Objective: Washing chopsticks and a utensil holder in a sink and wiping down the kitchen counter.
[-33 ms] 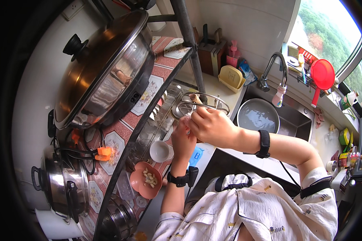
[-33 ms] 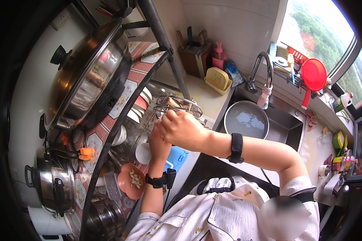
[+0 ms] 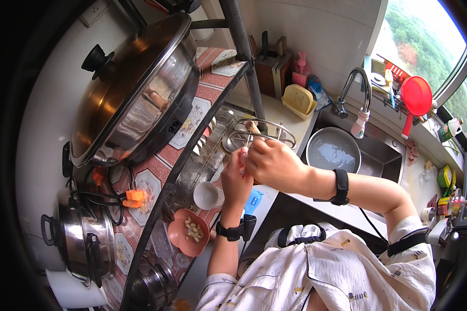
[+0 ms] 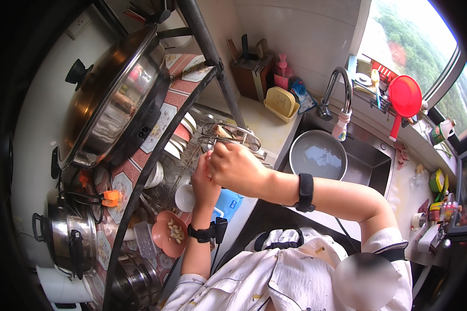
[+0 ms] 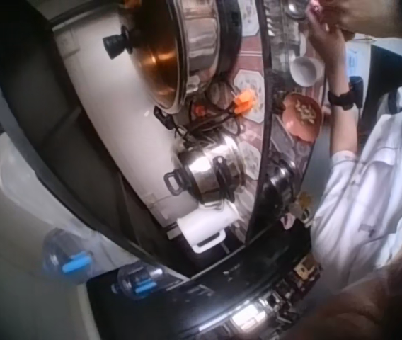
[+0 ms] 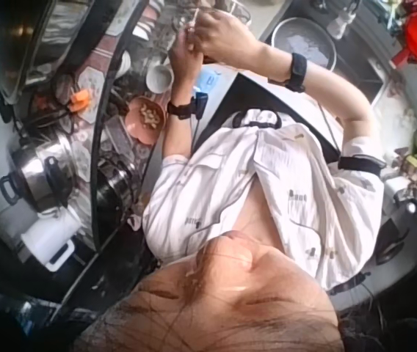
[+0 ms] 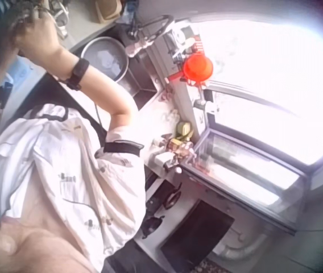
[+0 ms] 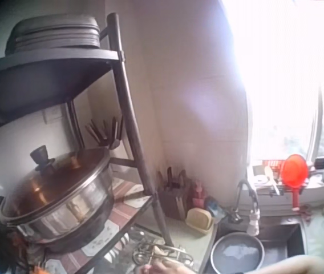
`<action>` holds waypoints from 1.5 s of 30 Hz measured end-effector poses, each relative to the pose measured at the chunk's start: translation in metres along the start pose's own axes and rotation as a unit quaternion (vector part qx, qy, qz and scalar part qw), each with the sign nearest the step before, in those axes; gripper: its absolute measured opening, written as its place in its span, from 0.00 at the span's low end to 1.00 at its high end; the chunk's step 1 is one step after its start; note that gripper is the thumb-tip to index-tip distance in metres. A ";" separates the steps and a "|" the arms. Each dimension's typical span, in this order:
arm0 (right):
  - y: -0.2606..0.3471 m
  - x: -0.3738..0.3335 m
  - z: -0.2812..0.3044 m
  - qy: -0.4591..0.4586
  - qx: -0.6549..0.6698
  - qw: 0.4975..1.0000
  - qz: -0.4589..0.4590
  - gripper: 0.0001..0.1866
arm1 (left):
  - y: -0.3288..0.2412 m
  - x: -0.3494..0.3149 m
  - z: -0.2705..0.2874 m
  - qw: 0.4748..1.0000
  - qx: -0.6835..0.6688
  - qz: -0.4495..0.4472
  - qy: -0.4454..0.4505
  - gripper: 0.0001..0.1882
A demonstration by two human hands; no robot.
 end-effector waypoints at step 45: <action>-0.259 -0.005 -0.375 -0.196 0.639 0.679 -0.304 0.12 | 0.154 -0.193 -0.183 0.818 0.450 0.205 0.293 0.40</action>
Point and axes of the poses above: each hand's wrist, its own x-axis towards the middle knuckle, its own z-axis out of the back of the hand, y = z × x, the point moved 7 cm from there along x, towards the middle knuckle, and after that the axes turned 7 degrees about z, right-handed, at the moved point
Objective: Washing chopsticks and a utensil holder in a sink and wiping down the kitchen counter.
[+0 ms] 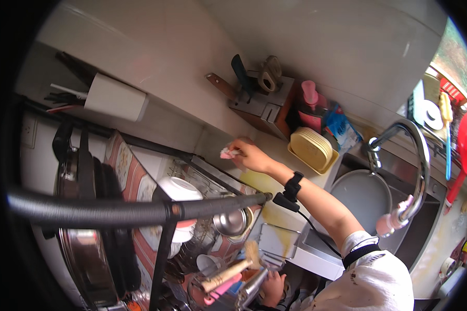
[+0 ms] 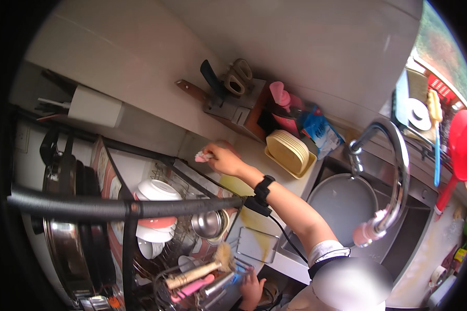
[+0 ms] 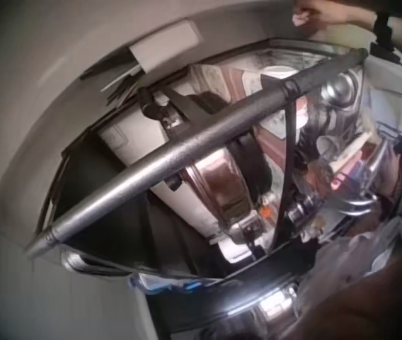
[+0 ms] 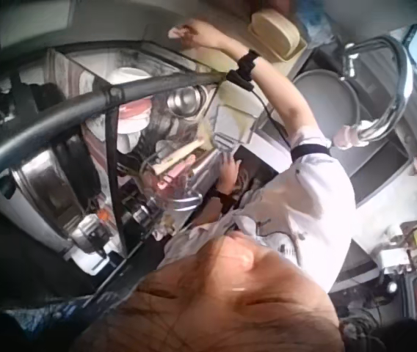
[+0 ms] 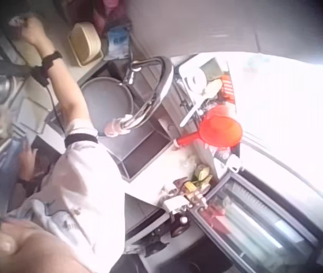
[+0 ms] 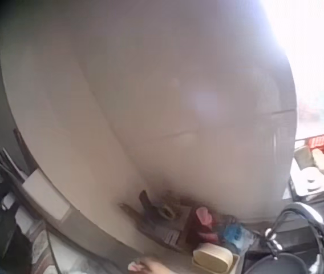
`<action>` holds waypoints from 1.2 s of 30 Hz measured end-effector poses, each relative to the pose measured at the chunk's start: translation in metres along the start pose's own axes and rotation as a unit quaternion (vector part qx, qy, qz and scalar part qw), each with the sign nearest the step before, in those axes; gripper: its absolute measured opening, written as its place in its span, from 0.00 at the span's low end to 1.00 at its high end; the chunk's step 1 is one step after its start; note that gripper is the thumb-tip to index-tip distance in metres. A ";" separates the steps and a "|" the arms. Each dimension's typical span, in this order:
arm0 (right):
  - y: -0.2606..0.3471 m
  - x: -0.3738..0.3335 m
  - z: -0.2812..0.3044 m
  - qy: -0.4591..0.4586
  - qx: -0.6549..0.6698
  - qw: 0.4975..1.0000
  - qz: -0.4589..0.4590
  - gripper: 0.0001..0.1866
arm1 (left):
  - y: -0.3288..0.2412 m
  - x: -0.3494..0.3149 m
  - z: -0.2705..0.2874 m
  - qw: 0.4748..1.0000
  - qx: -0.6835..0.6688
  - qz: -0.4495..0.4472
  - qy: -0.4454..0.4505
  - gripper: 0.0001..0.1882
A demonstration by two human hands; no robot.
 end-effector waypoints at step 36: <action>-0.124 0.082 -0.141 0.437 -0.425 0.792 0.015 0.12 | 0.045 0.018 -0.020 0.988 -0.093 0.076 -0.094 0.26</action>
Point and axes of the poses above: each hand's wrist, its own x-axis towards the middle knuckle, its own z-axis out of the back of the hand, y = z × x, the point moved 7 cm from there along x, towards the middle knuckle, and after that the axes turned 7 degrees about z, right-handed, at the moved point
